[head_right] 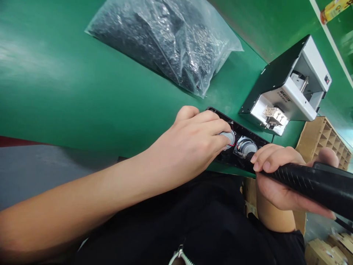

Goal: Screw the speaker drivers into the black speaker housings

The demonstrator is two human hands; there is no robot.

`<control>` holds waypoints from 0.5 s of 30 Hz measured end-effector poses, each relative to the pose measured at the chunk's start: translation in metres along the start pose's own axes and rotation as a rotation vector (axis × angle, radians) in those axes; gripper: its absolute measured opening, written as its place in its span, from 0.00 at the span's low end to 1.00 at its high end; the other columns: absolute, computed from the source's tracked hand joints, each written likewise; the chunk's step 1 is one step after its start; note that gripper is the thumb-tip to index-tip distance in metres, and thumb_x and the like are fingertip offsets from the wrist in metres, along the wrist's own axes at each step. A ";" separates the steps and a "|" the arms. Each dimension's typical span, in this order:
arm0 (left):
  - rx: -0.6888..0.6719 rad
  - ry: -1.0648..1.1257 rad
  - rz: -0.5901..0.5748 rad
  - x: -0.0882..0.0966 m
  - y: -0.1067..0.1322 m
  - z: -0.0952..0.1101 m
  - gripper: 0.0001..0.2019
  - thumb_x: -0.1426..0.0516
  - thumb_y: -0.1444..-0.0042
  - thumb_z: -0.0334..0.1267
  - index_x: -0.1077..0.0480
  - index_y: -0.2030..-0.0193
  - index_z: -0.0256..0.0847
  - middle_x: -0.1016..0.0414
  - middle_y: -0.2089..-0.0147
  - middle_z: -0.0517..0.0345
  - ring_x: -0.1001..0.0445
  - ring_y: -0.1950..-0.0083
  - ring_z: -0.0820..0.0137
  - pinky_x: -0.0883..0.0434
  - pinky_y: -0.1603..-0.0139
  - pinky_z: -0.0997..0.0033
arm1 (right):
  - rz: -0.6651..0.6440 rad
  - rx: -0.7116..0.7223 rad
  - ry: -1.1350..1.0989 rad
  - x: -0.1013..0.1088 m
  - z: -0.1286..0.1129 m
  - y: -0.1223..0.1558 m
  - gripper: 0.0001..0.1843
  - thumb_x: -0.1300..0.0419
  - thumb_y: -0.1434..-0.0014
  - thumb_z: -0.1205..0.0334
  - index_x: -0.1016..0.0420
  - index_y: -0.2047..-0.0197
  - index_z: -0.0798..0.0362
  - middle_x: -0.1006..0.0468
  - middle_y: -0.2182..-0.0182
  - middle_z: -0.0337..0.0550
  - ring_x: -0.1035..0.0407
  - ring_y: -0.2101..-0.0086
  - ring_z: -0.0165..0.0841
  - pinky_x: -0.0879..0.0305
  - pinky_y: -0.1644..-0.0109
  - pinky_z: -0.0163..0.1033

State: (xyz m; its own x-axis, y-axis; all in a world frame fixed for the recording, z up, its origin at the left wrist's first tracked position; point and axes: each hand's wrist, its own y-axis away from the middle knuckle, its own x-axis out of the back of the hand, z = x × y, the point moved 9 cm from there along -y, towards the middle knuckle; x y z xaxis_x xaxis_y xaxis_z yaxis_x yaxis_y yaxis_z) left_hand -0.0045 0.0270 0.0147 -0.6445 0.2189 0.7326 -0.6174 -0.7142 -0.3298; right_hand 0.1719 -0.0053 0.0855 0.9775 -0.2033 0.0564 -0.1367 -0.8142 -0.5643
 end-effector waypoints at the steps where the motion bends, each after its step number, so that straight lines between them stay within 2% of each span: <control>1: -0.001 -0.002 0.000 0.000 0.000 0.000 0.18 0.46 0.17 0.31 0.22 0.60 0.41 0.15 0.50 0.53 0.27 0.46 0.56 0.44 0.48 0.49 | -0.003 -0.009 0.009 -0.001 0.001 0.000 0.46 0.55 0.26 0.16 0.15 0.29 0.36 0.26 0.74 0.35 0.34 0.83 0.29 0.26 0.78 0.37; 3: -0.003 -0.003 0.008 0.000 0.000 0.000 0.17 0.45 0.17 0.32 0.21 0.60 0.42 0.15 0.50 0.54 0.27 0.46 0.56 0.44 0.48 0.49 | -0.014 -0.014 0.022 -0.003 0.001 0.001 0.46 0.54 0.26 0.16 0.15 0.29 0.36 0.26 0.75 0.35 0.33 0.83 0.29 0.26 0.78 0.37; 8: -0.013 0.000 0.033 0.000 0.000 0.000 0.16 0.43 0.18 0.32 0.22 0.61 0.42 0.15 0.51 0.54 0.27 0.47 0.56 0.44 0.48 0.49 | -0.008 0.021 -0.008 -0.004 -0.004 0.003 0.49 0.61 0.24 0.18 0.16 0.27 0.38 0.23 0.73 0.37 0.32 0.82 0.30 0.26 0.78 0.37; 12: -0.018 -0.013 0.055 0.002 0.001 0.000 0.17 0.44 0.18 0.30 0.22 0.62 0.42 0.16 0.52 0.55 0.27 0.48 0.58 0.43 0.49 0.50 | 0.000 0.037 -0.024 -0.005 -0.004 0.005 0.46 0.53 0.24 0.20 0.18 0.26 0.43 0.22 0.72 0.37 0.31 0.81 0.31 0.26 0.77 0.38; 15: -0.021 -0.022 0.058 0.001 0.001 0.000 0.17 0.45 0.19 0.30 0.22 0.62 0.42 0.16 0.53 0.55 0.28 0.48 0.58 0.42 0.49 0.51 | 0.008 0.067 -0.049 -0.005 -0.004 0.007 0.49 0.59 0.23 0.21 0.18 0.27 0.46 0.21 0.72 0.38 0.31 0.81 0.30 0.26 0.77 0.38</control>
State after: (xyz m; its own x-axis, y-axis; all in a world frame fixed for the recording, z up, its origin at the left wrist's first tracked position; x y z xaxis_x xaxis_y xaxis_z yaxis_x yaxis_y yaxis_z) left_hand -0.0056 0.0264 0.0152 -0.6698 0.1627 0.7245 -0.5885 -0.7114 -0.3843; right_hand 0.1649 -0.0122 0.0846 0.9833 -0.1814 0.0122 -0.1351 -0.7738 -0.6188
